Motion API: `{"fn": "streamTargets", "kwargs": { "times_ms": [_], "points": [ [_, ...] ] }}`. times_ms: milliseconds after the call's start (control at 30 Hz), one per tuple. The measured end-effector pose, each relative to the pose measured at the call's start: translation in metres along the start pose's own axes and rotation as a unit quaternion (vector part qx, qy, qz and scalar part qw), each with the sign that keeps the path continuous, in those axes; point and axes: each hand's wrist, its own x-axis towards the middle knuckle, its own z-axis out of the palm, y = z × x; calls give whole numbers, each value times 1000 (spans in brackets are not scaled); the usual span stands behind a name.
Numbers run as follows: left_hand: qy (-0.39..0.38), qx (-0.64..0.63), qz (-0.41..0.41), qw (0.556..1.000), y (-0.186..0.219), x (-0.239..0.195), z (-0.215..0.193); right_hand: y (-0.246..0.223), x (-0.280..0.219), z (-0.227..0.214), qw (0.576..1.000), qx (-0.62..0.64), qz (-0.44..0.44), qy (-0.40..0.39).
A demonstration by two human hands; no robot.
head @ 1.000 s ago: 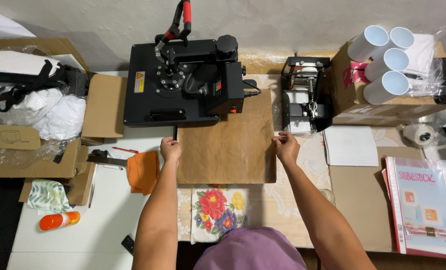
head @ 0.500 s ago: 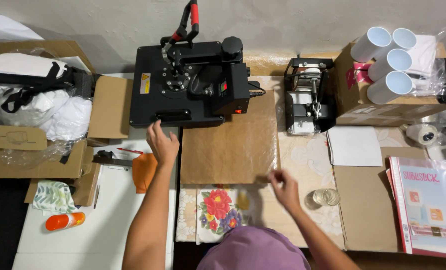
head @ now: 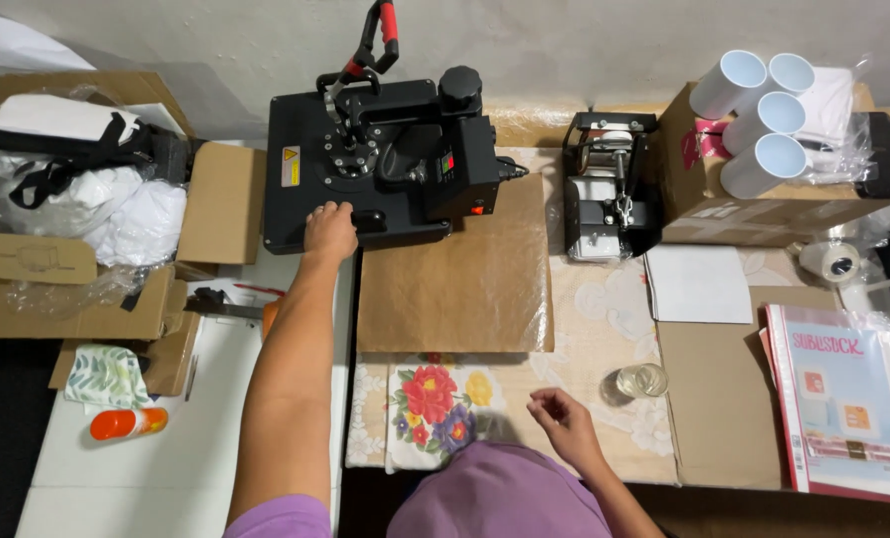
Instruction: The person aligns a white fabric sheet on the heat press bed, covers it with a brown protective sheet, and then pulls down the heat press handle to start the pressing process.
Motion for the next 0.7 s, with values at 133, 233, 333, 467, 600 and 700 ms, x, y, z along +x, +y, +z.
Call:
{"fn": "streamTargets", "kwargs": {
  "times_ms": [133, 233, 333, 467, 600, 700],
  "points": [
    [-70, 25, -32, 997, 53, -37, -31, -36, 32, -5, 998, 23, -50, -28],
    [-91, -28, -80, 992, 101, -65, -25, -70, 62, -3, 996, -24, -76, -37],
    [-140, -32, -90, 986, 170, -95, -27, -113, 88, 2, 988, -37, -133, -67],
    [-150, -116, -69, 980, 262, -124, -15, -139, 134, 16, 973, -44, -200, -102],
    [-47, -292, 10, 955, 295, -165, -51, -148, 166, 19, 973, -51, -214, -74],
    [173, -299, -38, 938, 255, -161, -39, -145, 195, 6, 958, -168, -226, 51]
  ]
}}
